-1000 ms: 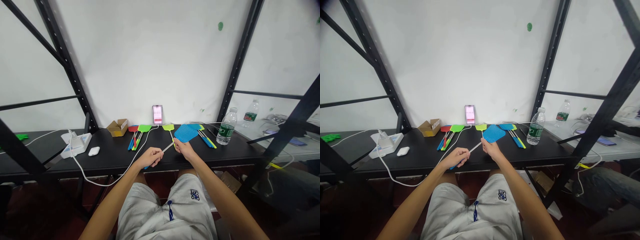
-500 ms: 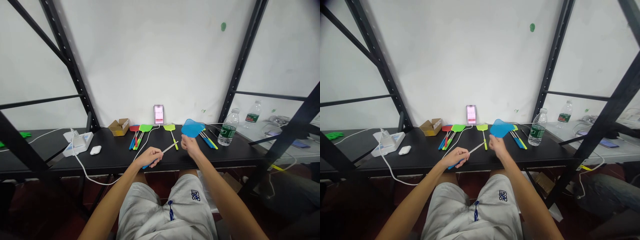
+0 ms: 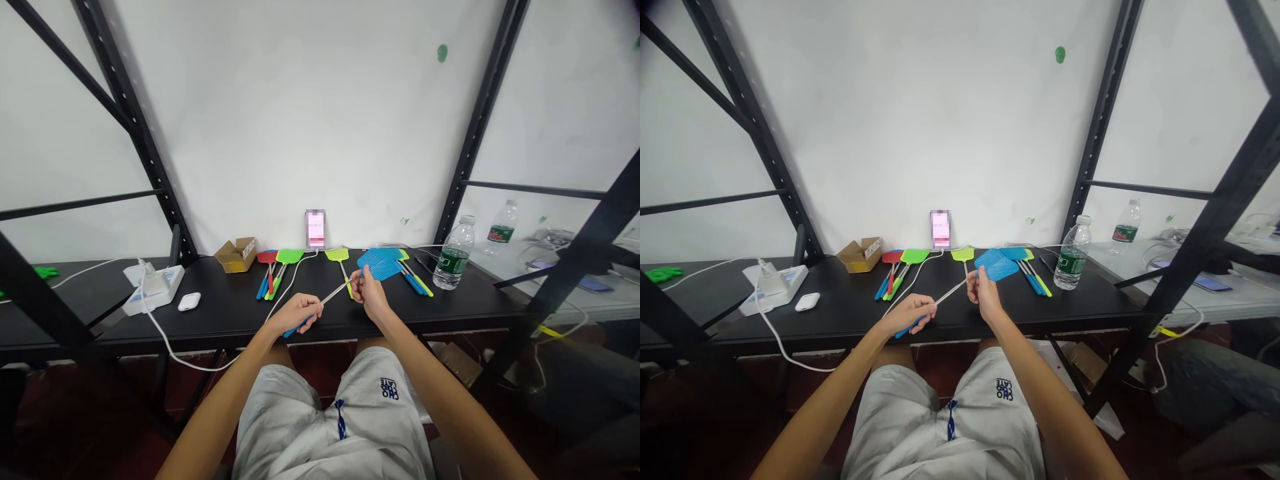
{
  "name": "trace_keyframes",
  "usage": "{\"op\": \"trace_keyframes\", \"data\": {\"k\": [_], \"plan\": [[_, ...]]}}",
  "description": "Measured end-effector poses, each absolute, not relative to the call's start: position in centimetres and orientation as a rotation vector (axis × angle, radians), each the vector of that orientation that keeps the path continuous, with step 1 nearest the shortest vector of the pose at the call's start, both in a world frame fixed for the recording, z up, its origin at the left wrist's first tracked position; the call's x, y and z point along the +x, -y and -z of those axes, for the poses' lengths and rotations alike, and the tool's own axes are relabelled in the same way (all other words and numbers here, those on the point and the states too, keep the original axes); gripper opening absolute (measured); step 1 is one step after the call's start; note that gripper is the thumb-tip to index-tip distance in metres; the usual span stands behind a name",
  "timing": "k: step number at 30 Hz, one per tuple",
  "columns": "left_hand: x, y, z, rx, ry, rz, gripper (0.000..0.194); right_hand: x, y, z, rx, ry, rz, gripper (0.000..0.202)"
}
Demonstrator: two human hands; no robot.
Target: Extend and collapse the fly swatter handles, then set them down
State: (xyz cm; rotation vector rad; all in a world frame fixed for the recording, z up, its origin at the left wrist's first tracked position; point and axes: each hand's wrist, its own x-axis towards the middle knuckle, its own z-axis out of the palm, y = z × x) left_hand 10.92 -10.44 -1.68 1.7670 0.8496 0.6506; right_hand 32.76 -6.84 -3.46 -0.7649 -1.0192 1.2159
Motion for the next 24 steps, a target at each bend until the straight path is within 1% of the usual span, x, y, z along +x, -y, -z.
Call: {"op": "trace_keyframes", "data": {"k": [5,12,20,24], "plan": [[11.0,10.5,1.8,1.777,-0.84,-0.665,0.033,31.2,7.7,4.0,-0.742,1.025,-1.231,0.057],[11.0,10.2,2.0,1.784,-0.816,-0.658,0.03,30.6,8.0,4.3,-0.656,0.972,-1.268,0.052],[11.3,10.2,2.1,1.803,-0.828,-0.655,0.031,30.3,8.2,4.2,-0.622,0.891,-1.332,0.051],[11.3,10.1,2.2,1.806,-0.817,-0.659,0.03,30.4,8.1,4.3,-0.628,0.914,-1.313,0.048]]}}
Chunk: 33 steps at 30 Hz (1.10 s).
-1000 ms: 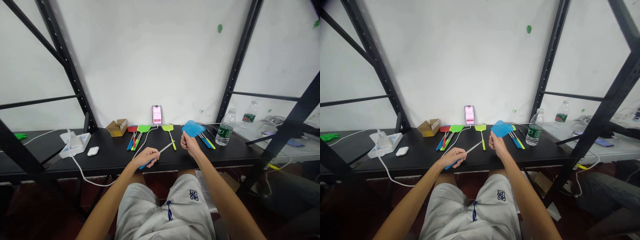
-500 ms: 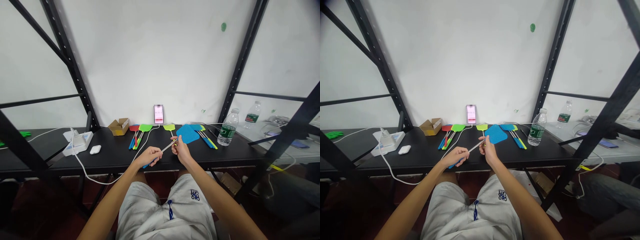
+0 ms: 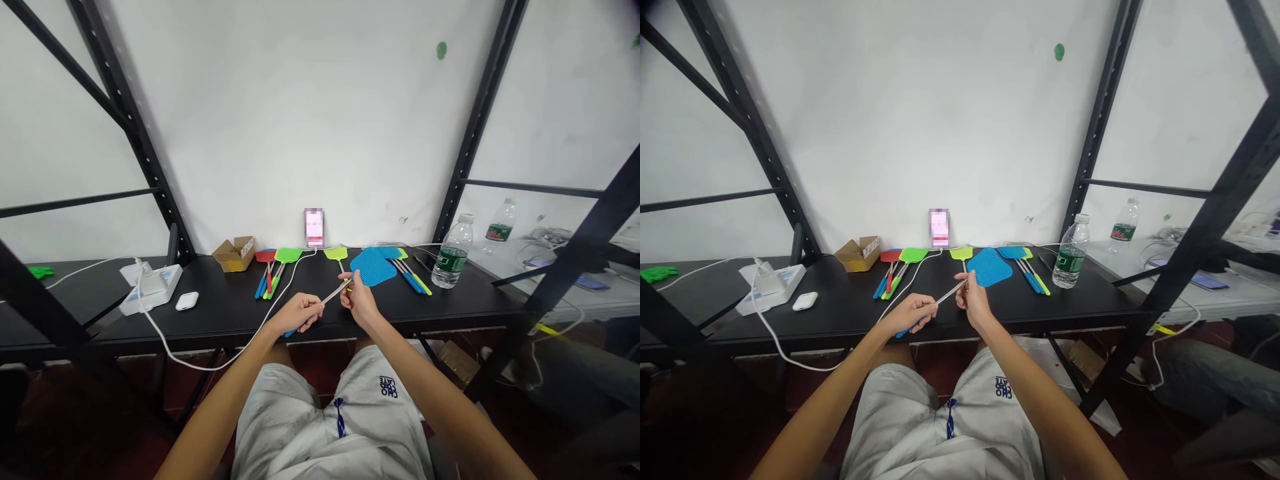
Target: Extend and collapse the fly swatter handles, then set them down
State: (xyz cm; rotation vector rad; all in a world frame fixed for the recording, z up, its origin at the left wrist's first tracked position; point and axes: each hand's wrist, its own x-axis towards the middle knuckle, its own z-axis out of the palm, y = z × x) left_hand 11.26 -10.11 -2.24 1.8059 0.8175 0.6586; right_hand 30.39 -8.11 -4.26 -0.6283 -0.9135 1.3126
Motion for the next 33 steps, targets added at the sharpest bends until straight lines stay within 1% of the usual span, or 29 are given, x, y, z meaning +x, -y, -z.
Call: {"op": "trace_keyframes", "data": {"k": [11,25,29,33], "plan": [[11.2,9.8,2.6,1.741,-0.788,-0.681,0.029,30.6,7.8,4.7,-0.625,0.982,-1.332,0.051],[11.3,10.0,2.3,1.759,-0.793,-0.697,0.028,30.4,8.3,4.4,-0.544,1.03,-1.403,0.048],[11.3,9.9,2.2,1.756,-0.798,-0.673,0.029,30.7,8.3,3.8,-0.576,0.932,-1.459,0.047],[11.3,9.8,2.3,1.758,-0.807,-0.663,0.029,30.8,8.0,3.8,-0.612,0.83,-1.369,0.046]]}}
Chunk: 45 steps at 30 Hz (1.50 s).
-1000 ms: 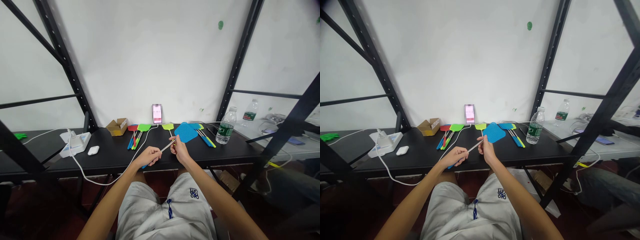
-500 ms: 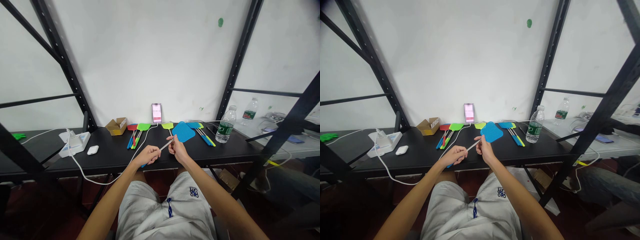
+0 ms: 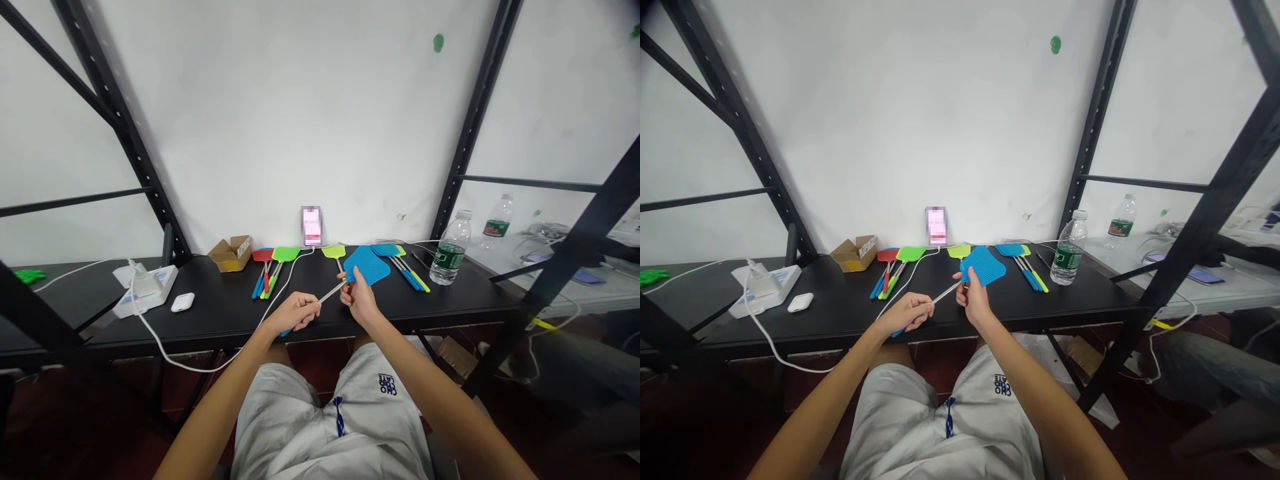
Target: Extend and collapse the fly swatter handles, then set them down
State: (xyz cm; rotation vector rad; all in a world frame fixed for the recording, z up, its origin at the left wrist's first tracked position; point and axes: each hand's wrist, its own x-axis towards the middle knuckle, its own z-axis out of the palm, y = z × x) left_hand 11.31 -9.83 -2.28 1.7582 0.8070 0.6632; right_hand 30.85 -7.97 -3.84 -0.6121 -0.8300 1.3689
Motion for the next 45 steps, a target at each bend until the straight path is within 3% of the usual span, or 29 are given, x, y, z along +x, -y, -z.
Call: {"op": "trace_keyframes", "data": {"k": [12,25,45], "plan": [[11.3,9.9,2.2,1.791,-0.803,-0.658,0.032,30.4,7.7,4.7,-0.663,0.994,-1.11,0.044],[11.0,9.9,2.2,1.533,-0.606,-0.614,0.029,31.1,8.4,4.1,-0.556,1.119,-1.3,0.049],[13.0,10.0,2.9,1.41,-0.656,-0.733,0.029,31.5,7.9,3.9,-0.679,0.992,-1.199,0.038]]}}
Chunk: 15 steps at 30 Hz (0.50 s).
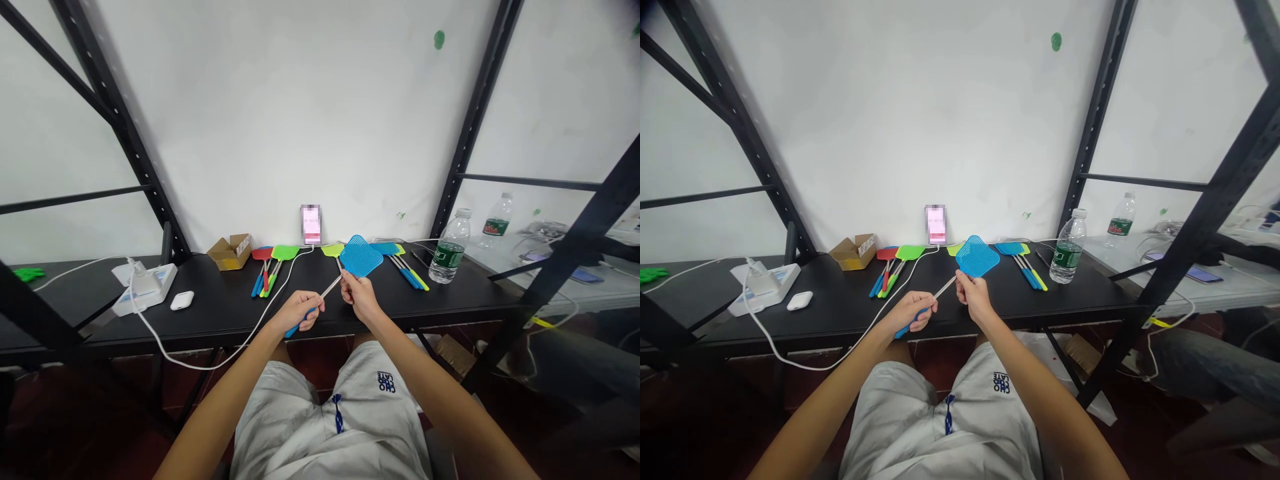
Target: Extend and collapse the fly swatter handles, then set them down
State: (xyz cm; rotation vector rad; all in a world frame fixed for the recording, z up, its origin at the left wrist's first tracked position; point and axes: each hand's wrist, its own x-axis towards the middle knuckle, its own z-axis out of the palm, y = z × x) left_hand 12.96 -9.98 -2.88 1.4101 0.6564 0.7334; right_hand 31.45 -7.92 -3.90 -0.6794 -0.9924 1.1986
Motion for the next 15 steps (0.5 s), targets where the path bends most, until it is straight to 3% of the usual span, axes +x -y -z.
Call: {"op": "trace_keyframes", "data": {"k": [15], "plan": [[12.0,10.16,2.31,1.426,-0.654,-0.59,0.03,31.94,7.84,3.55,-0.677,1.13,-1.302,0.045]]}}
